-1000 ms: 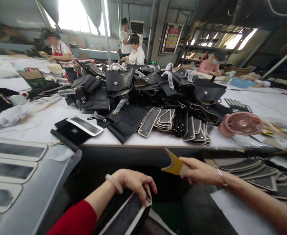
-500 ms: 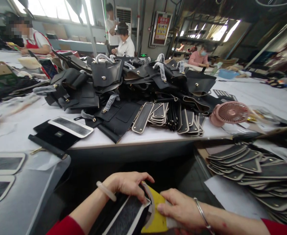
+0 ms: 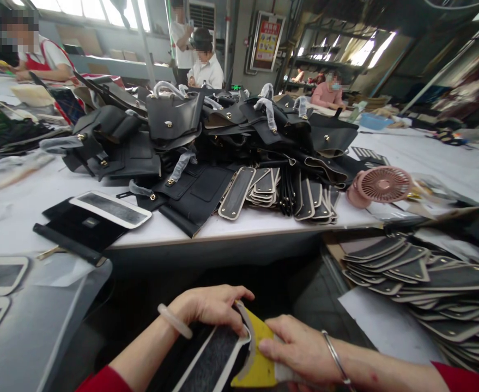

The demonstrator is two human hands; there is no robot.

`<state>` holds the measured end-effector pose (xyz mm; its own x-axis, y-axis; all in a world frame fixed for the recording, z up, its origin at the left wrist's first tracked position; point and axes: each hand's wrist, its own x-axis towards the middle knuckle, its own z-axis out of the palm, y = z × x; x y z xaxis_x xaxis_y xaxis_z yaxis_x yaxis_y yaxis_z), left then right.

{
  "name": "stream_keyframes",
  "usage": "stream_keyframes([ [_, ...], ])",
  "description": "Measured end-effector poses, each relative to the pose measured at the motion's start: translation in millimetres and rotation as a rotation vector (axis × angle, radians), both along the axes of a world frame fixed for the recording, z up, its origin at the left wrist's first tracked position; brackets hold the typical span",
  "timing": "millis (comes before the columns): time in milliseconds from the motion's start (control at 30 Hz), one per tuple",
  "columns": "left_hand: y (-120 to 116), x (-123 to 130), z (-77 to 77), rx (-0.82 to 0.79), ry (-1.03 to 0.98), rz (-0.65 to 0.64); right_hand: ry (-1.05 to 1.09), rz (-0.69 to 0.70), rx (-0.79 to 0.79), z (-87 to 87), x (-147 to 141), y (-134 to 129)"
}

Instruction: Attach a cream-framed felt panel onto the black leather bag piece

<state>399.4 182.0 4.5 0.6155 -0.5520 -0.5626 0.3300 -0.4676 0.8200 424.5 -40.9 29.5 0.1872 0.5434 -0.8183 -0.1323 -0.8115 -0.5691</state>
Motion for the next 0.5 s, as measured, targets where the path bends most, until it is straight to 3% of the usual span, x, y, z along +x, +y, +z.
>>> stream_keyframes([
  [500, 1.7, 2.1, -2.0, -0.012, 0.008, 0.010, -0.025, 0.059, -0.120, 14.0, -3.6, 19.1],
])
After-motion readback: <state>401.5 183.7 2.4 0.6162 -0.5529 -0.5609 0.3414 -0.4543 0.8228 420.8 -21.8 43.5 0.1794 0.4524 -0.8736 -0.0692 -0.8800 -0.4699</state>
